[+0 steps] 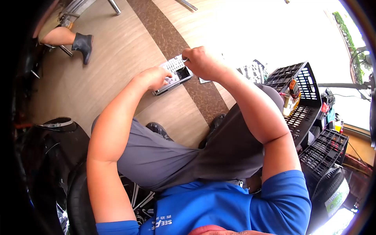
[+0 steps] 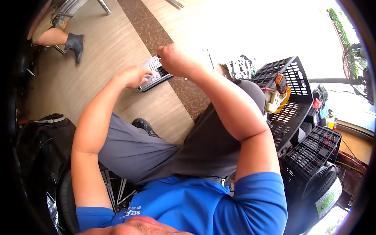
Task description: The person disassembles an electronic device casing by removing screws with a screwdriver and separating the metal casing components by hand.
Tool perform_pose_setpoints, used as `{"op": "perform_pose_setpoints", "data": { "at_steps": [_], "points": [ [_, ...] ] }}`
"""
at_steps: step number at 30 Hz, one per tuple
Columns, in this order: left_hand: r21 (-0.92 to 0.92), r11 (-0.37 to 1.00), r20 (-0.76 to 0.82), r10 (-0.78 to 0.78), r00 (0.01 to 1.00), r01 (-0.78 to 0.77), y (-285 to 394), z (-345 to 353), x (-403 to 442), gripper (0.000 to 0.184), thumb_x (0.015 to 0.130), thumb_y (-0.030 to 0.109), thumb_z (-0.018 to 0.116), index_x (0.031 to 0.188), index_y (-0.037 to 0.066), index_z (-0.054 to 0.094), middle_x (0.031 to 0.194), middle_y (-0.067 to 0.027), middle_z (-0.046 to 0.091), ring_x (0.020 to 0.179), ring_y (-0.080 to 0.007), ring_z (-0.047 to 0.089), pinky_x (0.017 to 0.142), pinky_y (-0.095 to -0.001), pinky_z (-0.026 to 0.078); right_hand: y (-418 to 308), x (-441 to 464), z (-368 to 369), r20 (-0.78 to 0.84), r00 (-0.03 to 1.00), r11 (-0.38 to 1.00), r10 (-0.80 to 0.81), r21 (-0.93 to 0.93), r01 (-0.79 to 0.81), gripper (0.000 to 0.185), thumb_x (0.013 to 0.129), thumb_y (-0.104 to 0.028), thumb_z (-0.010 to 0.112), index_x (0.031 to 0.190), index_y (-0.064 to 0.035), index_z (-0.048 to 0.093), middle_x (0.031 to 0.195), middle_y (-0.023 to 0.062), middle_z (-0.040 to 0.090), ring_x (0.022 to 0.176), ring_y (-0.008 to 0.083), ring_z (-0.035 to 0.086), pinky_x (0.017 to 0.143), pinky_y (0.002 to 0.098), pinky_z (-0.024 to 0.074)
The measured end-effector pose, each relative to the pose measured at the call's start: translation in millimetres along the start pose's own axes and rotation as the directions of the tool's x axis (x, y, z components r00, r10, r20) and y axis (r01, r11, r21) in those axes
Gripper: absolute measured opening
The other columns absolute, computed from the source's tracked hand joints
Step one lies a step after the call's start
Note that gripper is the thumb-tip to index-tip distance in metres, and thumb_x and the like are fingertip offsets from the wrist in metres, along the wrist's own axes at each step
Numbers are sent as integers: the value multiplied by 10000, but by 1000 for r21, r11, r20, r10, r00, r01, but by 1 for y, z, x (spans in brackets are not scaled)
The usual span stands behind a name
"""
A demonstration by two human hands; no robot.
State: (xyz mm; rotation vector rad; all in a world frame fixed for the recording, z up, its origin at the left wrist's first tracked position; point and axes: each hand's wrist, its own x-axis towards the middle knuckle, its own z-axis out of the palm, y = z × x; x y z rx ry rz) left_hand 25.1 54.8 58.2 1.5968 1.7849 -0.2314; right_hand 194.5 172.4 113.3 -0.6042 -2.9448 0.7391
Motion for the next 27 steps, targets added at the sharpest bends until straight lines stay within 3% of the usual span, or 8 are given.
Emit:
{"op": "perform_pose_setpoints", "data": {
  "at_steps": [2,7,14,19,24,27],
  "points": [
    [2,1000,14,3,1000,-3,4,1,0,393,874,173,645,1264,159,597,1166,-159,643,1083,-310,613,922,-400,485,5,1,6,-3,1000,1000,-9,-3,9,173,854,-121,544,951,-10,635,802,198,667,771,356,656,726,431,524],
    [-42,999,42,17,999,-15,4,5,2,448,870,129,627,1311,149,548,1228,-158,612,1124,-313,590,955,-399,471,-3,-1,-2,176,984,992,-20,-122,42,181,852,-102,522,956,-9,637,813,201,670,780,358,658,740,434,523],
    [-113,991,5,78,997,-77,-5,16,12,482,845,96,623,1316,95,526,1236,-165,606,1142,-310,580,968,-394,466,-4,2,1,130,991,1000,13,-20,-10,168,850,-156,567,932,-35,649,808,178,672,763,346,657,716,435,521],
    [-144,988,76,64,995,-53,-12,21,18,542,804,61,583,1334,168,543,1231,-144,617,1118,-298,598,941,-385,485,-8,3,15,180,983,991,-17,-126,40,143,858,-178,585,891,-60,657,795,163,667,750,347,647,705,438,514],
    [-162,982,33,103,994,-96,-14,22,18,553,791,33,560,1325,177,553,1188,-136,640,1072,-295,621,910,-387,500,-2,9,38,162,983,996,-83,-20,87,135,858,-151,572,914,-72,667,812,175,665,778,353,645,711,447,510],
    [-189,981,77,55,996,-39,-5,10,9,559,782,30,555,1319,186,558,1154,-139,652,1041,-289,632,882,-386,506,-1,10,44,161,987,999,-21,-31,26,146,857,-139,567,927,-59,667,817,190,660,779,363,642,721,448,508]
  ]
}}
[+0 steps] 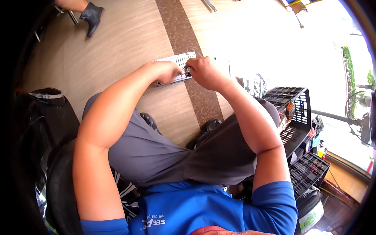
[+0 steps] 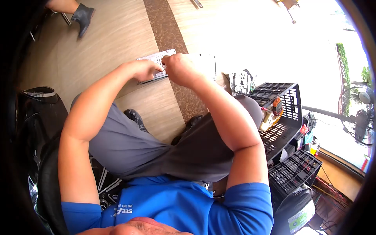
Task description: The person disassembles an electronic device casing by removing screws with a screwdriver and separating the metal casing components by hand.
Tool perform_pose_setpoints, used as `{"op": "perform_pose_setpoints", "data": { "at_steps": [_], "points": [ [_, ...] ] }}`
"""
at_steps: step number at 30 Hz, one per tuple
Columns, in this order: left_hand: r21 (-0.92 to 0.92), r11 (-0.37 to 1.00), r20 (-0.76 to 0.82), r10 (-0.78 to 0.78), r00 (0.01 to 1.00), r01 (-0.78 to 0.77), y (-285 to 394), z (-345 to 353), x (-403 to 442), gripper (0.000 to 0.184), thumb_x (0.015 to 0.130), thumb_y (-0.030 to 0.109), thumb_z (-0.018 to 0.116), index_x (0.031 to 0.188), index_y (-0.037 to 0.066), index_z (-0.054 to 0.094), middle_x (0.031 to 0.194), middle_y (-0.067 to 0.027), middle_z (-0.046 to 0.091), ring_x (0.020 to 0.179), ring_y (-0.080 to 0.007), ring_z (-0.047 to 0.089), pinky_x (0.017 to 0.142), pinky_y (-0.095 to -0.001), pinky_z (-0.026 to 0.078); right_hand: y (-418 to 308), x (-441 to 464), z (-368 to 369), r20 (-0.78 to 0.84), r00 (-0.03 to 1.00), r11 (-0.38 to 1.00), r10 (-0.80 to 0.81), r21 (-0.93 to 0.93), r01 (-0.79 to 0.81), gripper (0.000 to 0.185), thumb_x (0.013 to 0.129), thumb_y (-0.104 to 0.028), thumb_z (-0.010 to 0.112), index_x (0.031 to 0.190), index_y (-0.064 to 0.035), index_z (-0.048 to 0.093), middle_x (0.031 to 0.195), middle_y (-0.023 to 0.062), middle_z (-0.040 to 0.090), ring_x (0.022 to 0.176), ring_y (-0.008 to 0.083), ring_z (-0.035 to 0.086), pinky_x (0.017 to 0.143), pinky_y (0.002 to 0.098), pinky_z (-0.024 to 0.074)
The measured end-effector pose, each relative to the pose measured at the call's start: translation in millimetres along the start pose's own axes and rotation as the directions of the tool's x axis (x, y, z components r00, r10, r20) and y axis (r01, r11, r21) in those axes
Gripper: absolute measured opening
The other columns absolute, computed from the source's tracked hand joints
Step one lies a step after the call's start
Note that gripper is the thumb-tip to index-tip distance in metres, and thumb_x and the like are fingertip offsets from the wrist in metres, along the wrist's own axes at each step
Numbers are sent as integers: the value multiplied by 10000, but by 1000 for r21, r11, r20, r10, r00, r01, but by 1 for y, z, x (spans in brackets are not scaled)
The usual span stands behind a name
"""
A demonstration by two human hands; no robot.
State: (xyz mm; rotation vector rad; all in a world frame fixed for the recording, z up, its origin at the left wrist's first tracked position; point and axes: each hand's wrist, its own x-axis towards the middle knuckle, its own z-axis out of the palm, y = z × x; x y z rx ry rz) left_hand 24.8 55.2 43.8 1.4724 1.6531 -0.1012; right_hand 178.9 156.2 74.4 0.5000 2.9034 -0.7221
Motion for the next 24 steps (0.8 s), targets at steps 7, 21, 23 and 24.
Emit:
{"op": "perform_pose_setpoints", "data": {
  "at_steps": [7,21,23,24],
  "points": [
    [40,998,-21,42,999,-41,-12,6,8,528,788,36,552,1293,189,576,1135,-142,661,1040,-291,634,875,-372,505,0,3,-2,70,997,996,-23,-85,29,146,856,-132,539,910,-35,635,811,203,674,777,347,676,697,443,541],
    [63,997,3,36,999,-36,-5,3,8,533,787,-19,502,1252,219,610,1103,-152,666,989,-315,641,841,-402,504,-11,3,4,-5,999,996,-38,-87,37,152,851,-170,558,835,-33,622,743,191,644,708,351,641,668,448,512],
    [44,999,-1,29,1000,-29,-7,4,9,539,786,-23,497,1252,224,610,1103,-152,666,990,-315,641,842,-402,503,-14,2,1,-22,1000,999,-20,-42,19,147,849,-167,561,836,-35,624,735,192,641,706,358,640,666,452,510],
    [24,999,-6,23,1000,-23,-8,5,11,545,784,-27,493,1251,229,610,1103,-152,666,992,-315,640,843,-403,503,-14,2,1,-22,1000,999,-20,-41,19,147,849,-167,561,836,-35,624,735,192,641,706,358,640,666,452,510]
  ]
}}
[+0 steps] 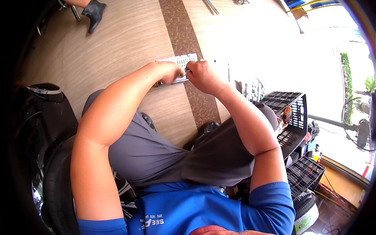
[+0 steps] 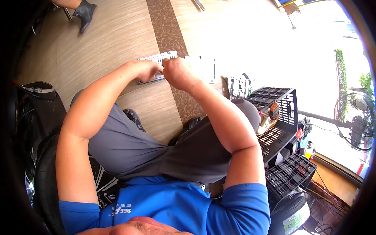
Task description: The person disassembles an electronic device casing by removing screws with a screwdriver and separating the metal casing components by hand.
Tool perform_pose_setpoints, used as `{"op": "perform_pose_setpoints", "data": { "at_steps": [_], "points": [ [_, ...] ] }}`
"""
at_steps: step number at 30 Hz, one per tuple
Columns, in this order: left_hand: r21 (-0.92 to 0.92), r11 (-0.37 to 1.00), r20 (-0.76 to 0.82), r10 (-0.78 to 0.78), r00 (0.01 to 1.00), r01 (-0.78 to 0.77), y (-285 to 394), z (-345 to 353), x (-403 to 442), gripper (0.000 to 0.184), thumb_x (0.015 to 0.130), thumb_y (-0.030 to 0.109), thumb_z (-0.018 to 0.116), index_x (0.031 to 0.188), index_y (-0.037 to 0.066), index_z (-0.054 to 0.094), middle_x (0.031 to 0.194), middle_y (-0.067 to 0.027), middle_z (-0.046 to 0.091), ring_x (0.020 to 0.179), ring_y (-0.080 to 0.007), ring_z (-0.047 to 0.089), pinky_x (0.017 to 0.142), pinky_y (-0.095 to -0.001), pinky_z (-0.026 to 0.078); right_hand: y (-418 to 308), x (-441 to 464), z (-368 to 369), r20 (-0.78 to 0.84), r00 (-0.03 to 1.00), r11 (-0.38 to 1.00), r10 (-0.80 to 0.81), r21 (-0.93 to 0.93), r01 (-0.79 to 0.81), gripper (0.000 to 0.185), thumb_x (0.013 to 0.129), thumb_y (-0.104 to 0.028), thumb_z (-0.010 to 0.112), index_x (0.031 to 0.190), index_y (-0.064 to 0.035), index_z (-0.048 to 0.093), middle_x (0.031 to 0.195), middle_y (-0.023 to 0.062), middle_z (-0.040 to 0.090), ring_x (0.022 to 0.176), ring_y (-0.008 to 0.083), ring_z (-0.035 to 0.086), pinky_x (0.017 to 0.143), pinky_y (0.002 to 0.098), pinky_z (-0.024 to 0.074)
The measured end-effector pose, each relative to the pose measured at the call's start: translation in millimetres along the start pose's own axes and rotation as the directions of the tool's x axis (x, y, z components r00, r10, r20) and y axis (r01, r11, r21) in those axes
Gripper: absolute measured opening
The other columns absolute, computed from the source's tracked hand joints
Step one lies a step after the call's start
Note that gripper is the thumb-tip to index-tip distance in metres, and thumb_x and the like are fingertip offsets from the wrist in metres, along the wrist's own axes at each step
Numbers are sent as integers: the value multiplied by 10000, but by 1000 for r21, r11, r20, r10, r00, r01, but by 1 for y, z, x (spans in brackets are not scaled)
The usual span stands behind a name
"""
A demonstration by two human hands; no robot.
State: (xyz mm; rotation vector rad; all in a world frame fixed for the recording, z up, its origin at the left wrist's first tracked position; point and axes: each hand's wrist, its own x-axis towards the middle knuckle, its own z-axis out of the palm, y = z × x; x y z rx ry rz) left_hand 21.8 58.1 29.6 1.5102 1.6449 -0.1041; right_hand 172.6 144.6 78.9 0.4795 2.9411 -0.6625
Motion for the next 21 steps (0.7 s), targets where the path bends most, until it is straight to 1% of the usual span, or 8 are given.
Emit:
{"op": "perform_pose_setpoints", "data": {
  "at_steps": [4,9,10,12,13,14,19,21],
  "points": [
    [-2,1000,-13,15,1000,-15,-6,4,6,541,784,-34,487,1244,221,612,1097,-153,666,992,-317,639,845,-403,504,2,1,1,0,1000,1000,15,8,-15,148,849,-167,563,825,-34,622,738,194,642,712,363,640,665,451,509],
    [8,997,-38,72,997,-72,-8,5,8,504,775,-39,490,1212,174,623,1067,-156,671,978,-320,642,827,-402,509,6,2,8,-11,1000,1000,16,4,-16,151,858,-163,560,810,-31,616,737,192,642,708,362,640,661,449,508],
    [6,997,-36,73,997,-72,-5,3,6,504,775,-39,490,1212,174,623,1067,-156,671,978,-320,642,827,-402,509,7,2,11,-44,999,1000,-25,-15,25,151,863,-164,561,801,-39,618,733,184,644,699,356,641,656,446,510],
    [61,998,47,10,999,-13,1,-3,3,523,782,-41,504,1260,151,595,1157,-142,648,1065,-310,619,877,-398,495,7,1,14,-74,995,997,-68,-35,65,153,867,-166,561,791,-47,621,729,177,646,691,350,643,651,442,512],
    [60,998,47,10,999,-13,2,-4,2,523,782,-41,504,1260,151,595,1157,-142,648,1065,-310,619,877,-398,495,6,1,14,-50,995,992,-86,-101,81,149,873,-169,550,821,-61,638,751,163,664,710,326,660,648,425,525],
    [81,997,51,12,999,-16,3,-5,1,498,793,-31,502,1248,146,603,1133,-148,654,1046,-314,622,870,-400,494,6,0,14,-25,994,981,-103,-167,98,154,878,-172,539,850,-75,655,774,150,681,729,301,678,645,408,539],
    [75,997,32,16,999,-18,-3,2,7,424,827,-1,500,1210,131,625,1079,-164,663,1007,-327,624,852,-406,490,-1,-1,12,36,995,975,-96,-198,101,116,838,-124,559,866,-82,663,786,135,684,751,288,681,663,391,541],
    [33,997,-72,65,995,-63,-6,5,7,449,778,-29,490,1159,157,639,996,-187,672,931,-360,641,807,-438,508,-3,0,7,66,994,972,-91,-210,103,114,829,-107,562,870,-81,665,803,130,686,772,286,681,676,386,543]
  ]
}}
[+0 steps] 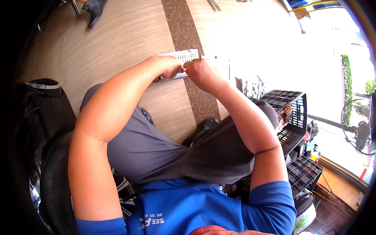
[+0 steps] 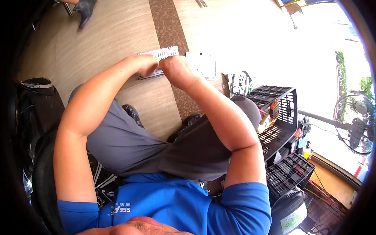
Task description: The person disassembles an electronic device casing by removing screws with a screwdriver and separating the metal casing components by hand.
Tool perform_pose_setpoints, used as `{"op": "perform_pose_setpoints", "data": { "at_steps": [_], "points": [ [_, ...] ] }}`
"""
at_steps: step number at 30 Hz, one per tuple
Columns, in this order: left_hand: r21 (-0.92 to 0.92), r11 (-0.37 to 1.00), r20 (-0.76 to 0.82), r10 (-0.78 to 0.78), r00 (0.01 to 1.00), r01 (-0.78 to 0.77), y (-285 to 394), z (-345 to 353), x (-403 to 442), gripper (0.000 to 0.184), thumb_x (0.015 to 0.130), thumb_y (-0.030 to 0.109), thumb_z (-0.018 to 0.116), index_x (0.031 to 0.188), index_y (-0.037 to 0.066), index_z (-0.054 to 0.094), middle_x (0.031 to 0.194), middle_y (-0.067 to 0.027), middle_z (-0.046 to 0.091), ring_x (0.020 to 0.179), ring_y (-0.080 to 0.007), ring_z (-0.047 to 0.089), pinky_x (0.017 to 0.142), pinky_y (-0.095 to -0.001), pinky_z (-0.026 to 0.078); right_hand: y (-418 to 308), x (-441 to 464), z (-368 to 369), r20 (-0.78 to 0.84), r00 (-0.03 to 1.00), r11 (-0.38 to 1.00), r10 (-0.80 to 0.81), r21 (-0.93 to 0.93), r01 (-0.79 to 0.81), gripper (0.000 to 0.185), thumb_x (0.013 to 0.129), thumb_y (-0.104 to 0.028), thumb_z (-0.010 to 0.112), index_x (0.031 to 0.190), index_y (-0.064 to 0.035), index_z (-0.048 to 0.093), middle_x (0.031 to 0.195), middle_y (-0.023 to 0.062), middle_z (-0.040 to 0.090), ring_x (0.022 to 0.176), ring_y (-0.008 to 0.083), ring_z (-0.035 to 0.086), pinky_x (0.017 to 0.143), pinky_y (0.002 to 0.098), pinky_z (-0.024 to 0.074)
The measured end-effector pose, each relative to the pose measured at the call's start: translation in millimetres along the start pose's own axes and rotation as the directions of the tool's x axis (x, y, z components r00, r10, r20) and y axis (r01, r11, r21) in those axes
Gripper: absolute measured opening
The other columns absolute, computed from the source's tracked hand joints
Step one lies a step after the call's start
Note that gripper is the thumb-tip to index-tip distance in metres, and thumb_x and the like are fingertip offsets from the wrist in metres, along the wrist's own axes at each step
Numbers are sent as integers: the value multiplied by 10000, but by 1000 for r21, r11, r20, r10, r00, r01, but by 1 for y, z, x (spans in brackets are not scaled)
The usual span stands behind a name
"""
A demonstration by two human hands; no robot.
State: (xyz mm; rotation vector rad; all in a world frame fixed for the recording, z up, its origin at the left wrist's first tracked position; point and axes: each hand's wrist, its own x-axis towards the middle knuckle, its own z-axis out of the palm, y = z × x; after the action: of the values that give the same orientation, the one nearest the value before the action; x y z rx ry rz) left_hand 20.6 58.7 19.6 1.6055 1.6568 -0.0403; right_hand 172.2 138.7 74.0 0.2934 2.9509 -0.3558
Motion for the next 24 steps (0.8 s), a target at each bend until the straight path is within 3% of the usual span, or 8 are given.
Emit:
{"op": "perform_pose_setpoints", "data": {
  "at_steps": [5,11,16,18,19,20,22,24],
  "points": [
    [0,1000,3,0,1000,0,6,-5,-7,415,780,-35,488,1112,158,646,974,-190,671,922,-360,640,788,-443,505,2,-2,-8,63,994,994,-89,-52,92,139,826,-63,548,888,-77,671,899,112,681,877,276,671,751,382,545],
    [27,998,55,-54,997,53,10,-9,-6,354,780,-20,506,1074,119,646,960,-198,670,920,-352,642,782,-439,502,6,-4,0,-26,993,993,-117,5,117,160,839,-78,543,915,-78,684,927,151,660,878,300,662,767,401,539],
    [30,997,68,-78,995,76,3,-4,0,329,792,-1,509,1074,99,647,973,-206,669,923,-347,644,791,-434,498,9,-1,-4,4,994,993,-113,39,113,147,860,-99,541,896,-68,680,909,163,655,863,313,659,765,403,536],
    [-34,999,-27,36,999,-37,-3,2,2,313,797,14,516,1068,85,653,983,-215,667,931,-350,642,793,-432,498,8,-1,-6,-1,993,991,-122,53,122,147,875,-108,537,891,-65,677,903,163,657,857,315,660,762,403,535],
    [-33,999,-28,36,999,-37,-14,12,13,313,797,14,516,1068,85,653,983,-215,667,931,-350,642,793,-432,498,5,-1,-9,9,999,994,-50,98,49,139,878,-132,556,892,-60,675,882,166,660,849,316,662,756,404,535],
    [-221,975,41,-19,999,27,-25,21,28,314,795,17,517,1069,79,654,988,-215,667,936,-351,642,795,-431,499,3,0,-13,23,1000,989,21,143,-24,140,882,-156,576,894,-56,672,861,168,663,841,318,664,751,404,535],
    [-395,913,117,-58,991,100,-19,14,26,315,793,20,517,1070,73,655,994,-215,667,941,-352,641,797,-429,500,5,1,-16,43,997,974,61,215,-68,153,874,-194,605,890,-59,676,845,161,668,833,314,665,745,406,533],
    [99,991,166,-102,981,86,20,-19,-8,433,790,-24,495,1178,131,609,1082,-160,658,1011,-337,620,815,-417,504,6,0,-20,69,993,952,100,285,-115,176,867,-232,634,886,-63,679,830,153,672,825,310,667,740,408,532]
  ]
}}
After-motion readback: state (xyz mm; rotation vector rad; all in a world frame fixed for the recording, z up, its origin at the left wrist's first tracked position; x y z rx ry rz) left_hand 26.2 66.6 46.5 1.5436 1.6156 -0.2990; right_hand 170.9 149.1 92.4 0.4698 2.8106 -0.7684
